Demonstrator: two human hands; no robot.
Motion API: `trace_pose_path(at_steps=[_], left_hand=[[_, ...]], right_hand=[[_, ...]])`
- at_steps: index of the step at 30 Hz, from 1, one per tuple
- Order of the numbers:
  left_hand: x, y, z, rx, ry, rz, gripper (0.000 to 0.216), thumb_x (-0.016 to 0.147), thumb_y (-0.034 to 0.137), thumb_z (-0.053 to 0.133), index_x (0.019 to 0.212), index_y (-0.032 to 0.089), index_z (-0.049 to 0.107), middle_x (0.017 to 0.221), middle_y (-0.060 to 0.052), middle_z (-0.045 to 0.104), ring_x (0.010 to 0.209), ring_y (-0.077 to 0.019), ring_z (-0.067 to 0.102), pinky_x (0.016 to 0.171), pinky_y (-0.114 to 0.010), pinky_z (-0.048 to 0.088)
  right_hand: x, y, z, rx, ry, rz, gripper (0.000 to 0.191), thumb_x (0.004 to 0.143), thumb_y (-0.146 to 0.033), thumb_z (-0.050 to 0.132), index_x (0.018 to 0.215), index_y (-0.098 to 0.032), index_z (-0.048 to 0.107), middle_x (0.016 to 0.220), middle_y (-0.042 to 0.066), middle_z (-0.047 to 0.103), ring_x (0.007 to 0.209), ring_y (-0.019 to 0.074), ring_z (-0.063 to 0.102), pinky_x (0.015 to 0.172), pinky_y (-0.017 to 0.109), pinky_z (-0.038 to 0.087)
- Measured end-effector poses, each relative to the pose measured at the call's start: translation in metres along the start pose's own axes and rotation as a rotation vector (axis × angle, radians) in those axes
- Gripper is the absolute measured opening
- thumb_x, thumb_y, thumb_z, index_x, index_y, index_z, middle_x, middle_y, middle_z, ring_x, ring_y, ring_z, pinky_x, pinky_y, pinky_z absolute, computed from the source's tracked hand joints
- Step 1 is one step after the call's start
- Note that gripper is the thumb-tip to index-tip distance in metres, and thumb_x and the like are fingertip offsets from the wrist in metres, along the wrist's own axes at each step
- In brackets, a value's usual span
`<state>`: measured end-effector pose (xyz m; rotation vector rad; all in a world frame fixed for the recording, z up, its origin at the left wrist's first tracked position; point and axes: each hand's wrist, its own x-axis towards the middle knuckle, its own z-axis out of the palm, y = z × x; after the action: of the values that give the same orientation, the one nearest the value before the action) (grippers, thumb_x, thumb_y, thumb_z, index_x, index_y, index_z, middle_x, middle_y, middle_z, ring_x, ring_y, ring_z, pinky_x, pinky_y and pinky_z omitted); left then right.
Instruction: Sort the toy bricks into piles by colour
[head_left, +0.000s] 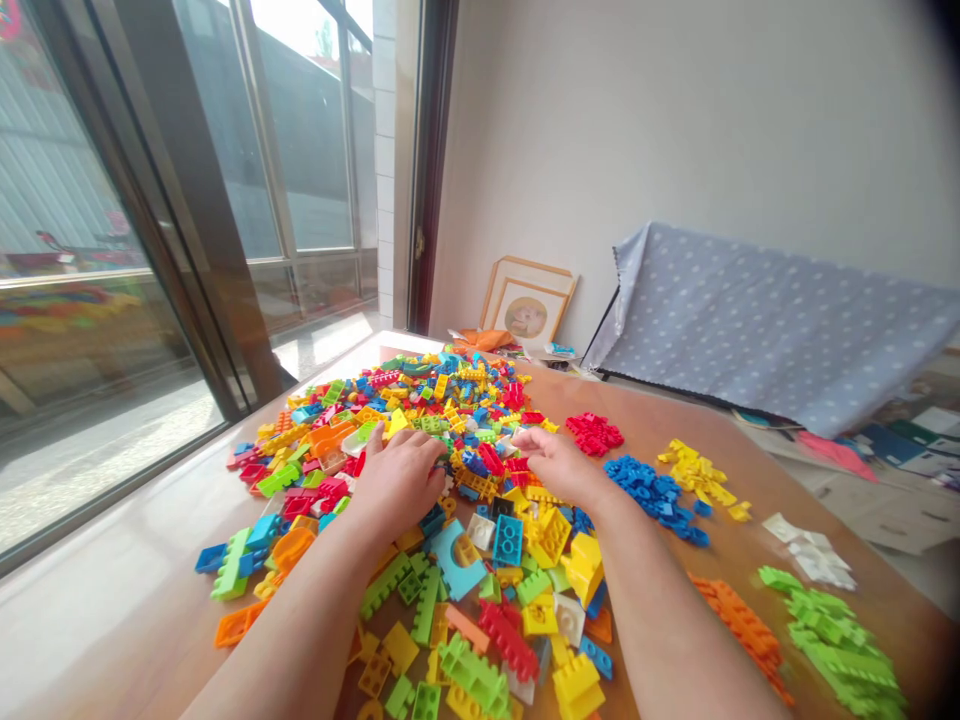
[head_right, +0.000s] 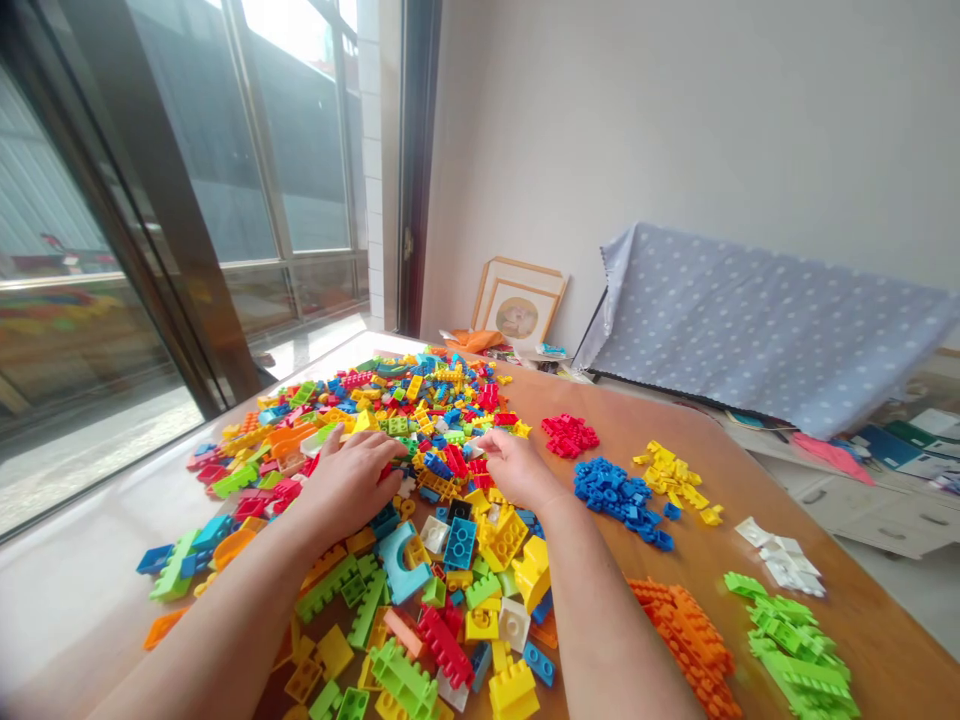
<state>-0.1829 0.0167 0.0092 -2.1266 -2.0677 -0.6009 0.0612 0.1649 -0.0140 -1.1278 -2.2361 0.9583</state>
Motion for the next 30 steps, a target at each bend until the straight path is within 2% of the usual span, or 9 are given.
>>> trace_pose_path(at_steps=[6, 10, 13, 16, 19, 21, 25, 30], left_hand=[[0.001, 0.001, -0.001, 0.004, -0.005, -0.009, 0.024, 0.090, 0.025, 0.051, 0.105, 0.029, 0.069, 0.104, -0.003, 0.074, 0.114, -0.0281, 0.062, 0.121, -0.063, 0.013], [0.000, 0.001, -0.001, 0.005, -0.011, -0.004, 0.023, 0.089, 0.025, 0.052, 0.104, 0.029, 0.069, 0.106, -0.003, 0.074, 0.115, -0.0283, 0.062, 0.121, -0.062, 0.015], [0.001, 0.001, -0.001, 0.001, -0.017, -0.003, 0.023, 0.089, 0.026, 0.052, 0.103, 0.030, 0.069, 0.108, -0.003, 0.074, 0.116, -0.0286, 0.062, 0.121, -0.061, 0.015], [0.002, -0.001, -0.001, -0.002, -0.020, -0.006, 0.024, 0.089, 0.028, 0.053, 0.105, 0.030, 0.070, 0.111, -0.003, 0.074, 0.118, -0.0293, 0.062, 0.122, -0.061, 0.015], [0.003, -0.002, 0.001, 0.001, -0.018, -0.004, 0.025, 0.089, 0.029, 0.052, 0.107, 0.030, 0.070, 0.113, -0.003, 0.074, 0.118, -0.0294, 0.062, 0.122, -0.061, 0.013], [0.003, -0.002, 0.001, 0.003, -0.019, 0.000, 0.025, 0.090, 0.030, 0.052, 0.107, 0.030, 0.070, 0.114, -0.004, 0.074, 0.119, -0.0298, 0.062, 0.122, -0.062, 0.013], [0.004, -0.002, 0.001, -0.015, -0.029, 0.000, 0.027, 0.090, 0.032, 0.051, 0.109, 0.030, 0.070, 0.118, -0.005, 0.074, 0.120, -0.0315, 0.061, 0.119, -0.065, 0.016], [0.005, -0.004, 0.002, -0.009, -0.028, -0.008, 0.026, 0.089, 0.032, 0.052, 0.106, 0.031, 0.071, 0.116, -0.004, 0.074, 0.119, -0.0297, 0.061, 0.121, -0.060, 0.015]], right_hand=[[-0.006, -0.011, -0.006, -0.284, 0.167, -0.084, 0.023, 0.076, -0.013, 0.057, 0.092, -0.022, 0.070, 0.099, 0.002, 0.069, 0.093, 0.0190, 0.063, 0.079, 0.027, 0.045], [-0.010, -0.022, -0.005, -0.391, 0.044, -0.023, 0.011, 0.078, -0.024, 0.064, 0.085, -0.023, 0.071, 0.083, 0.000, 0.066, 0.075, 0.0162, 0.058, 0.063, 0.025, 0.036], [-0.014, -0.029, -0.001, -0.478, 0.002, 0.018, 0.015, 0.076, -0.033, 0.071, 0.087, -0.023, 0.073, 0.089, 0.001, 0.068, 0.077, 0.0168, 0.059, 0.062, 0.025, 0.034], [-0.016, -0.033, 0.003, -0.479, -0.003, 0.009, 0.011, 0.077, -0.031, 0.071, 0.083, -0.022, 0.072, 0.090, 0.002, 0.070, 0.079, 0.0167, 0.059, 0.063, 0.025, 0.034], [-0.015, -0.033, 0.001, -0.313, 0.050, 0.030, 0.008, 0.077, -0.029, 0.069, 0.078, -0.021, 0.068, 0.076, 0.000, 0.067, 0.071, 0.0147, 0.058, 0.059, 0.024, 0.035], [-0.009, -0.029, -0.005, -0.046, 0.129, 0.079, 0.011, 0.076, -0.029, 0.071, 0.079, -0.020, 0.067, 0.070, -0.002, 0.065, 0.067, 0.0139, 0.058, 0.057, 0.022, 0.038], [0.012, -0.009, -0.029, 0.578, 0.445, 0.279, 0.019, 0.073, -0.026, 0.077, 0.086, -0.018, 0.066, 0.075, 0.001, 0.068, 0.069, 0.0146, 0.064, 0.057, 0.021, 0.050], [0.034, 0.032, -0.066, 0.747, 0.712, 0.426, 0.013, 0.081, -0.021, 0.067, 0.085, -0.020, 0.055, 0.068, 0.001, 0.062, 0.066, 0.0139, 0.067, 0.062, 0.024, 0.060]])
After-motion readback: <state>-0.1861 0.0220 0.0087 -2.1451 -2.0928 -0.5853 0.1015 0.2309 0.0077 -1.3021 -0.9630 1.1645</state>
